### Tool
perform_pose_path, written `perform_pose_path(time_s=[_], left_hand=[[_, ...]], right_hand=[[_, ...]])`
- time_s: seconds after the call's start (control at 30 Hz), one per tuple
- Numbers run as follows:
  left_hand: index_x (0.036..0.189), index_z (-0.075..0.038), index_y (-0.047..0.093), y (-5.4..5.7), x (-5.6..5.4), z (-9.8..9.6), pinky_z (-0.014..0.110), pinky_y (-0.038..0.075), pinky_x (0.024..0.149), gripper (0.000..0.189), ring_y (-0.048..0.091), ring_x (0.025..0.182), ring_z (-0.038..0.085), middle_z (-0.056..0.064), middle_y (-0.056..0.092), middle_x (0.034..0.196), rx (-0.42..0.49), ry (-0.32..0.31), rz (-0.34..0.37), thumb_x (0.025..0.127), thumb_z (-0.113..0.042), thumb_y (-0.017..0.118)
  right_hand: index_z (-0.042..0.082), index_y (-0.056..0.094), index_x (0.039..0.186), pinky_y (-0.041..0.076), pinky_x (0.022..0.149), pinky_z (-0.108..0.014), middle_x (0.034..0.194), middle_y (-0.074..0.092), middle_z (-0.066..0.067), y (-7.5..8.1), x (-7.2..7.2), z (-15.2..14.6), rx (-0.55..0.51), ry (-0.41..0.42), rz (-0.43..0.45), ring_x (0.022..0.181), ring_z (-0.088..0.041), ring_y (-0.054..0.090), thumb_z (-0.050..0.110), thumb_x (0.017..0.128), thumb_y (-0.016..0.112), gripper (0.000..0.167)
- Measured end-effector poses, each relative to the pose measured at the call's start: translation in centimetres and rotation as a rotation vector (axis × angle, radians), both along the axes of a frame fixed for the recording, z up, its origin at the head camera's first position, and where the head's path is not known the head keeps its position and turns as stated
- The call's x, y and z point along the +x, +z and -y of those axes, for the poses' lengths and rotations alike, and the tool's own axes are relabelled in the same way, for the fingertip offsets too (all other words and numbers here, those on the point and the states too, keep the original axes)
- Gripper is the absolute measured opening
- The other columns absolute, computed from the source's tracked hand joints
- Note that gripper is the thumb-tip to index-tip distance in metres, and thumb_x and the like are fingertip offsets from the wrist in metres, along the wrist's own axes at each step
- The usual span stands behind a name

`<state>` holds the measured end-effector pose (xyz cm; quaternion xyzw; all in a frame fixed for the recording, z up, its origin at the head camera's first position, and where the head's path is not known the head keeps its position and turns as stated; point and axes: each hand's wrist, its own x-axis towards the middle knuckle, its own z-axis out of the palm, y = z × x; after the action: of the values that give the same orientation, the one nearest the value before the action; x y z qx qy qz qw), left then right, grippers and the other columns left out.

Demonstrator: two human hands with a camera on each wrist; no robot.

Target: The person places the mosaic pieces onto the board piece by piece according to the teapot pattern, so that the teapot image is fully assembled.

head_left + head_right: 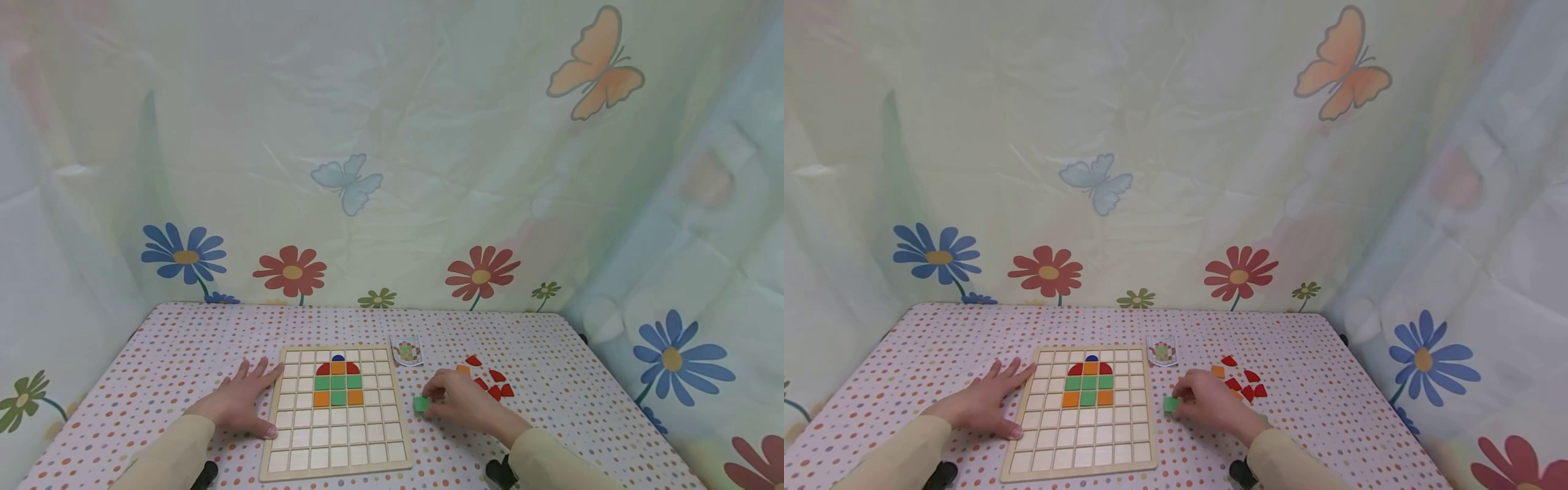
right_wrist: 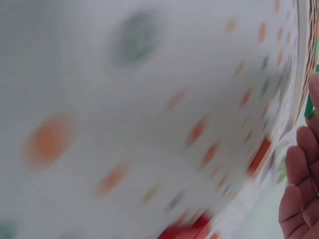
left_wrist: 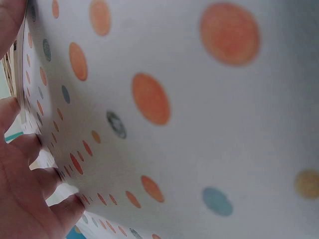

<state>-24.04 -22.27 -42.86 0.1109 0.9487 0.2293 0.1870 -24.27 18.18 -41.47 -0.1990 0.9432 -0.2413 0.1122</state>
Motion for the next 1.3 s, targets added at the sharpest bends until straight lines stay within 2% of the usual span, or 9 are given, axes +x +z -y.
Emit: perform_pose_path(time_s=[0.2, 0.33, 0.5, 0.6, 0.8, 1.1, 1.3], left_hand=[[0.160, -0.005, 0.032, 0.1, 0.1, 0.1, 0.082, 0.010, 0.114, 0.114, 0.002, 0.149, 0.065, 0.036, 0.015, 0.165, 0.009, -0.002, 0.007, 0.069, -0.040, 0.093], [0.160, -0.006, 0.032, 0.1, 0.2, 0.0, 0.082, 0.010, 0.114, 0.114, 0.002, 0.149, 0.065, 0.035, 0.014, 0.165, 0.013, 0.000, 0.004, 0.069, -0.039, 0.093], [0.160, -0.007, 0.032, 0.1, 0.1, -0.1, 0.081, 0.009, 0.115, 0.114, 0.002, 0.150, 0.064, 0.034, 0.014, 0.166, 0.006, 0.006, 0.000, 0.069, -0.038, 0.093], [0.160, -0.007, 0.033, -0.1, 0.1, 0.0, 0.081, 0.009, 0.115, 0.113, 0.002, 0.150, 0.064, 0.034, 0.014, 0.166, 0.001, 0.005, -0.002, 0.069, -0.038, 0.093], [0.160, -0.007, 0.033, -0.2, 0.1, 0.0, 0.081, 0.009, 0.115, 0.113, 0.002, 0.150, 0.064, 0.034, 0.015, 0.166, -0.008, 0.008, 0.001, 0.069, -0.038, 0.093], [0.160, -0.008, 0.034, -0.3, 0.0, 0.0, 0.081, 0.010, 0.115, 0.113, 0.003, 0.150, 0.064, 0.034, 0.015, 0.166, -0.013, 0.009, 0.007, 0.069, -0.038, 0.093], [0.160, -0.008, 0.032, -0.2, -0.1, 0.0, 0.081, 0.009, 0.115, 0.114, 0.002, 0.150, 0.064, 0.034, 0.014, 0.166, -0.002, 0.009, 0.012, 0.070, -0.038, 0.093]], right_hand=[[0.012, 0.077, 0.097, 0.056, 0.076, -0.025, 0.094, 0.069, 0.005, -0.2, -0.3, 3.4, -0.009, 0.101, -0.026, 0.087, -0.010, 0.065, 0.020, 0.084, 0.085, 0.017], [0.012, 0.077, 0.097, 0.056, 0.077, -0.023, 0.094, 0.069, 0.007, -0.2, -0.4, 5.6, -0.006, 0.136, -0.021, 0.086, -0.005, 0.063, 0.021, 0.085, 0.085, 0.017], [0.014, 0.078, 0.098, 0.053, 0.074, -0.020, 0.093, 0.067, 0.009, -0.2, -0.4, 7.7, 0.057, 0.170, -0.047, 0.084, -0.001, 0.058, 0.024, 0.086, 0.084, 0.017], [0.015, 0.078, 0.098, 0.053, 0.074, -0.020, 0.093, 0.067, 0.010, -0.1, -0.2, 8.7, 0.118, 0.183, -0.091, 0.084, 0.000, 0.057, 0.025, 0.085, 0.084, 0.018], [0.017, 0.079, 0.096, 0.054, 0.076, -0.020, 0.090, 0.070, 0.011, -0.1, 0.3, 10.1, 0.227, 0.209, -0.208, 0.085, -0.001, 0.060, 0.026, 0.082, 0.087, 0.019], [0.017, 0.079, 0.091, 0.053, 0.074, -0.019, 0.086, 0.069, 0.011, -0.3, 0.9, 11.1, 0.269, 0.213, -0.288, 0.079, 0.000, 0.058, 0.027, 0.079, 0.090, 0.019], [0.016, 0.080, 0.093, 0.053, 0.074, -0.019, 0.086, 0.067, 0.011, -0.4, 0.8, 11.1, 0.254, 0.195, -0.241, 0.078, 0.000, 0.056, 0.029, 0.080, 0.089, 0.020]])
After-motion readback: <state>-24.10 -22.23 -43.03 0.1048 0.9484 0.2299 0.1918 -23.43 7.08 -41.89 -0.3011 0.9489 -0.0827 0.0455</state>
